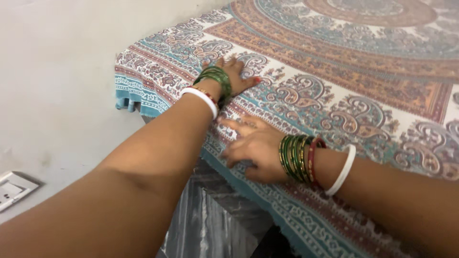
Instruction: The person puts a patterned cover onto a mattress by tucking the edges under the mattress sides and corners by hand.
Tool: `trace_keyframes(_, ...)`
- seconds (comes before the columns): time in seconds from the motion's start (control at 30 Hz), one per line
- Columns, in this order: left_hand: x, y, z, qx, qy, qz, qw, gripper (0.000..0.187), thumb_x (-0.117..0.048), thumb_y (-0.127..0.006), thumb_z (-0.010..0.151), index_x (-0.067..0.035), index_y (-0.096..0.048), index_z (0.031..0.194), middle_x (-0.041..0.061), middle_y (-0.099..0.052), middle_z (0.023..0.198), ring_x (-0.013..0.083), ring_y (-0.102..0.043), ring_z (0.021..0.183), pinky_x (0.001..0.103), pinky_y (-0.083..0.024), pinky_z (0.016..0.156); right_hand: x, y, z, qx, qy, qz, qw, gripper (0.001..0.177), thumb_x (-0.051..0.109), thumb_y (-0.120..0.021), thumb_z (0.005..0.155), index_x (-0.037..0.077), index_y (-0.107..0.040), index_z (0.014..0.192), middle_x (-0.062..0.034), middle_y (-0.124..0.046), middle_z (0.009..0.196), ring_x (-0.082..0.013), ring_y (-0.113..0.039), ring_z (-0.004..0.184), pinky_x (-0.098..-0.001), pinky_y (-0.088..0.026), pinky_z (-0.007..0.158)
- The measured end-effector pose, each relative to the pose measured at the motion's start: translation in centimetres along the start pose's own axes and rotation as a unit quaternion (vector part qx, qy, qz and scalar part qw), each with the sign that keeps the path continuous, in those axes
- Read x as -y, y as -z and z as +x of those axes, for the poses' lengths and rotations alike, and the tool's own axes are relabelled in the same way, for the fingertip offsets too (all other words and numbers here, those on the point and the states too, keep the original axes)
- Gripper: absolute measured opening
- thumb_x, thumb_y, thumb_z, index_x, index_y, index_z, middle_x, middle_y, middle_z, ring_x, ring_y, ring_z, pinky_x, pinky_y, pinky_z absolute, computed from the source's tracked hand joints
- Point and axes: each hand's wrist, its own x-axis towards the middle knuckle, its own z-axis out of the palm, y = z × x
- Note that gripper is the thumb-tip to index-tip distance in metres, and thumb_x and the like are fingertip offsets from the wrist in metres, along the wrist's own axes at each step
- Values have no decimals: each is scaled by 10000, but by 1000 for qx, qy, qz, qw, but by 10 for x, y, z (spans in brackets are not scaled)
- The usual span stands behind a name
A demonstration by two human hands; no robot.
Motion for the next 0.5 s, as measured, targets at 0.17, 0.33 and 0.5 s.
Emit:
trace_keyframes(0.17, 25, 4, -11, -1, 128, -27, 991, 862, -745, -264, 955, -207, -186, 1624, 27, -54, 1715, 278, -16, 1582, 609, -74, 1243, -44, -9, -22, -165, 17, 293, 941, 337, 293, -715, 890, 156, -687, 1197, -49, -600, 1482, -256, -532, 1432, -486, -345, 1181)
trace_keyframes(0.33, 32, -1, -1, -31, 165, -20, 986, 873, -736, -252, 968, -180, -171, 1635, 57, -72, 1718, 332, -37, 1575, 610, -101, 1238, -186, 21, -69, -210, -332, 145, 908, 615, 521, -583, 925, 170, -542, 1429, -94, -446, 1586, -286, -501, 1383, -485, -426, 1091)
trace_keyframes(0.5, 38, -8, -1, -36, 197, -31, 979, 871, -752, -257, 942, -216, -183, 1625, 36, -78, 1715, 311, -31, 1582, 602, -77, 1247, -250, -1, -105, -118, -389, -5, 913, 763, 636, -421, 997, 95, -435, 1535, -153, -431, 1586, -306, -429, 1461, -481, -339, 1192)
